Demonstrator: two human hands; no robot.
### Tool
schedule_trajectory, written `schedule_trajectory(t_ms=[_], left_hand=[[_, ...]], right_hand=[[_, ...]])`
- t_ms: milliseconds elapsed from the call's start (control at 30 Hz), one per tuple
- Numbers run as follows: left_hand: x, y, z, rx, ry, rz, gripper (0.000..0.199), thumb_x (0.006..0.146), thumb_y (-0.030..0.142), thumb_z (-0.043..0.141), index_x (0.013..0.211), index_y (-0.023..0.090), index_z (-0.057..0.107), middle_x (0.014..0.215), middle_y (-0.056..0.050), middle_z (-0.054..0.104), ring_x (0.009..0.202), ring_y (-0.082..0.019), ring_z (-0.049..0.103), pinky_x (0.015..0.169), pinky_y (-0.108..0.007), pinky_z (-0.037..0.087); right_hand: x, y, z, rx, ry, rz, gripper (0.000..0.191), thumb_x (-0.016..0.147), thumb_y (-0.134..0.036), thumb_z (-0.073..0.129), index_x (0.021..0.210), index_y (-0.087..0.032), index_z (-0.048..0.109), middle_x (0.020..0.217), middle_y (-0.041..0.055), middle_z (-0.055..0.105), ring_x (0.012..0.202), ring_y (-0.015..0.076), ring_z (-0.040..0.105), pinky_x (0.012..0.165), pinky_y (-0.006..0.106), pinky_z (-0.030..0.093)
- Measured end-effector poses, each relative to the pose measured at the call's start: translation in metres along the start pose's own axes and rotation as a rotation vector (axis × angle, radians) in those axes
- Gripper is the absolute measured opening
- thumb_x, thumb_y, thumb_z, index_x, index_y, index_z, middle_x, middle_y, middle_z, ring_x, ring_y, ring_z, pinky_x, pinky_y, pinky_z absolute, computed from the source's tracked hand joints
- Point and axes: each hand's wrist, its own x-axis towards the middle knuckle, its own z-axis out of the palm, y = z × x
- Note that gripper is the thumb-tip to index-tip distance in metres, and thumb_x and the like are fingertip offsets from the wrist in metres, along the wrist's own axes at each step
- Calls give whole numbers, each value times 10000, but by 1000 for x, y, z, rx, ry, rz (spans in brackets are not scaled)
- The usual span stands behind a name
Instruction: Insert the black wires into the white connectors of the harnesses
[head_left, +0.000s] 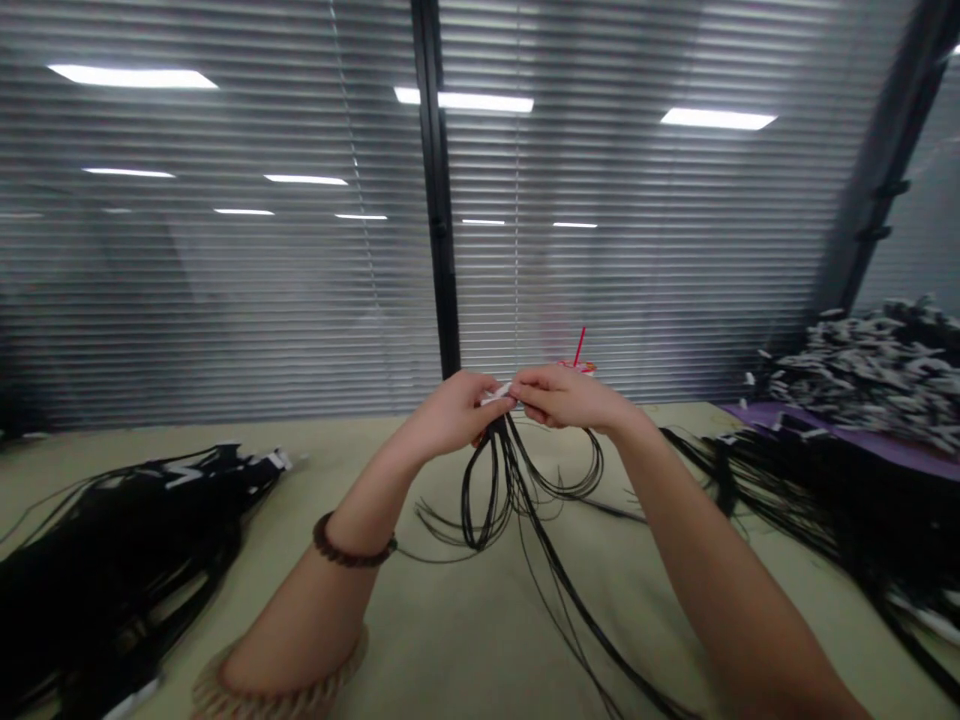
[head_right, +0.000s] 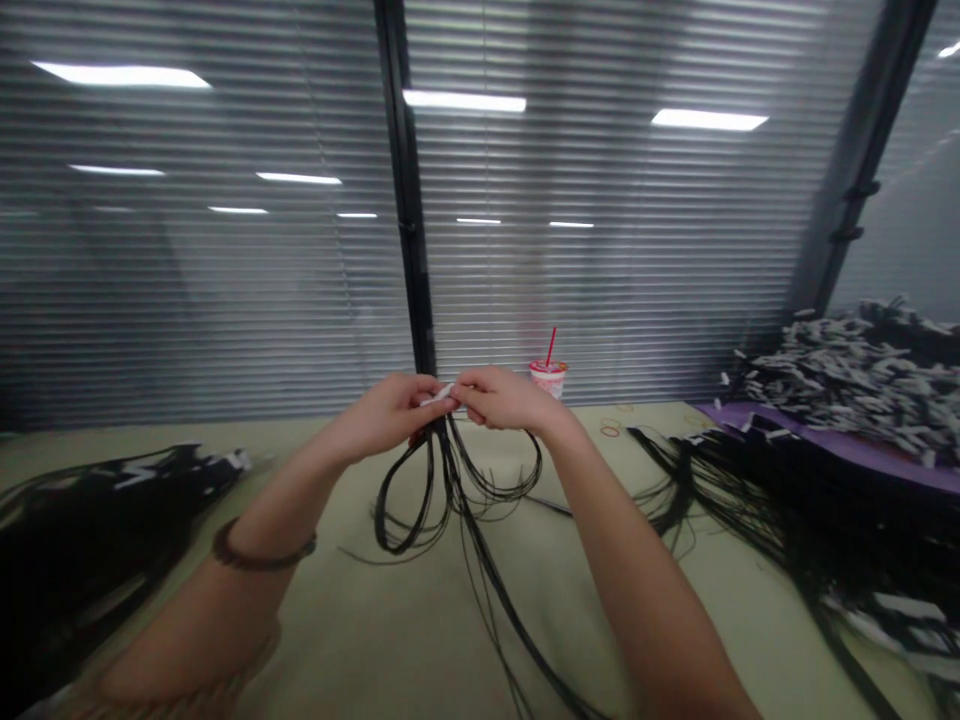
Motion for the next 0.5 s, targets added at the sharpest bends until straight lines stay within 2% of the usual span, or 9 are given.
schedule_trajectory(t_ms=[33,100,167,233,300,367,433,500], left_hand=[[0,-2,0,-17,-3,-24,319,811,403,391,750,150,576,469,30,490,413,-110,495,385,-181,314],[2,-8,-1,-37,17,-78,310,792,401,415,706,149,572,443,28,493,393,-113,497,381,-183,311],[3,-19,-2,-50,59,-137,282,771,391,442,685,153,567,455,20,520,407,-119,515,395,-186,328],[4,-31,-5,-59,83,-205,266,750,384,464,648,157,560,463,10,543,413,-125,532,401,-189,342],[3,-43,-10,-57,92,-284,265,727,367,490,573,159,545,430,4,544,395,-127,532,390,-187,336],[1,-54,-17,-48,93,-371,268,704,333,513,503,157,534,384,0,532,368,-128,525,377,-186,326],[-3,-62,-25,-43,93,-448,270,680,293,540,448,155,521,347,-4,518,345,-135,523,368,-190,329],[-7,-68,-34,-54,98,-509,276,660,264,566,412,155,508,324,-8,506,323,-145,519,359,-200,336]], right_hand=[[-1,1,-2,-29,-13,34,296,867,-367,334,794,-172,544,591,-28,521,476,62,461,441,165,337],[-3,7,-7,-123,-34,141,228,772,-391,512,789,-170,565,686,10,573,592,99,522,487,187,360],[-4,17,-9,-236,-75,305,281,560,-325,724,728,-149,581,734,52,587,691,161,545,516,219,375],[-2,31,-6,-320,-189,505,329,409,-213,800,635,-126,577,693,65,584,699,200,555,526,252,397],[0,46,4,-344,-367,700,273,471,-195,787,617,-107,574,651,43,581,656,181,568,549,275,436],[3,62,19,-321,-511,862,157,721,-235,638,767,-96,582,733,20,591,663,127,573,602,286,475],[5,76,35,-284,-571,970,168,826,-242,519,911,-103,561,852,32,588,725,120,577,642,294,489],[7,89,47,-259,-560,1017,206,845,-250,491,992,-113,536,935,49,572,782,134,574,669,308,491]])
